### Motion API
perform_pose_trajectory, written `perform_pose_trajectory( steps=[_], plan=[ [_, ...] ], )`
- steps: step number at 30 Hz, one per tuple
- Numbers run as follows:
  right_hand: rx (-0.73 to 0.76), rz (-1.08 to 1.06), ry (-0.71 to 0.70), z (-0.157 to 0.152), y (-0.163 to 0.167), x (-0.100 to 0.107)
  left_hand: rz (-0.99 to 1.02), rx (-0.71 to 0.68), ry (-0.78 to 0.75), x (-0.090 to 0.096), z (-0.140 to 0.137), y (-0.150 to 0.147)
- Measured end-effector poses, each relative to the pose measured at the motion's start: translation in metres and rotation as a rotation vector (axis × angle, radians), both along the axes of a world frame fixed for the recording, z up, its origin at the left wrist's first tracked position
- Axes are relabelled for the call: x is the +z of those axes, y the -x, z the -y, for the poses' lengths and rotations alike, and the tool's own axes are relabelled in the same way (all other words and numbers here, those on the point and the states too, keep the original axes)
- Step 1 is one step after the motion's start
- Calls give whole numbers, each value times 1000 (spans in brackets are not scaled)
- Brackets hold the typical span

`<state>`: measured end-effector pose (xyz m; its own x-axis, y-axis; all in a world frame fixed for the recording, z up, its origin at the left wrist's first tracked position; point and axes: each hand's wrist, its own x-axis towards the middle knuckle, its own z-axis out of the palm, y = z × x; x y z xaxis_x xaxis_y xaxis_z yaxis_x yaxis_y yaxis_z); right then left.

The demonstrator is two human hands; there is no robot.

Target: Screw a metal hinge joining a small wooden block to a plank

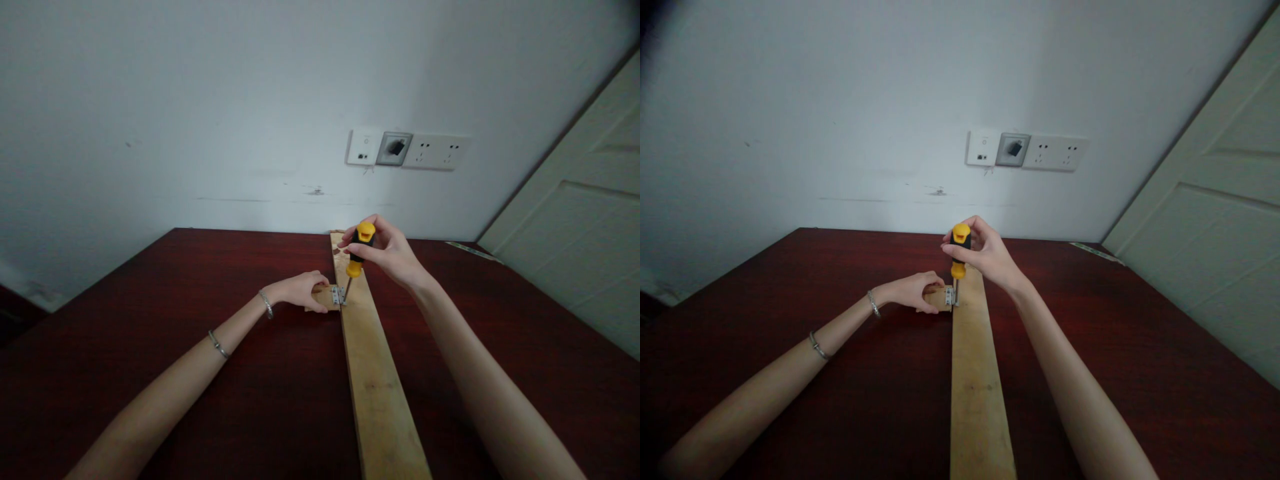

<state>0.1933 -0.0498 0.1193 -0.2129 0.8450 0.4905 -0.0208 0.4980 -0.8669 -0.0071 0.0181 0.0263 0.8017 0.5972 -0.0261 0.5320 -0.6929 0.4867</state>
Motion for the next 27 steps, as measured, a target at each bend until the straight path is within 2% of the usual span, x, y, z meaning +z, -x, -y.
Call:
perform_pose_trajectory(
  steps=[4,8,13,16,21,25,27],
  plan=[
    [-27,-22,-19,-3,3,-5,-13,-16,1,1,0,0],
    [-24,56,-21,-3,0,-5,-10,-26,3,1,-2,0],
    [155,-38,98,-3,-4,-4,-12,-31,6,2,-1,0],
    [184,-54,105,-3,-7,-4,-16,-23,1,2,-1,0],
    [78,88,54,1,-12,4,-4,-32,-1,2,-1,1],
    [-107,243,-113,3,-8,5,-10,-17,7,3,1,0],
    [-167,252,-167,2,-3,1,-13,-15,23,4,1,0]
  ],
)
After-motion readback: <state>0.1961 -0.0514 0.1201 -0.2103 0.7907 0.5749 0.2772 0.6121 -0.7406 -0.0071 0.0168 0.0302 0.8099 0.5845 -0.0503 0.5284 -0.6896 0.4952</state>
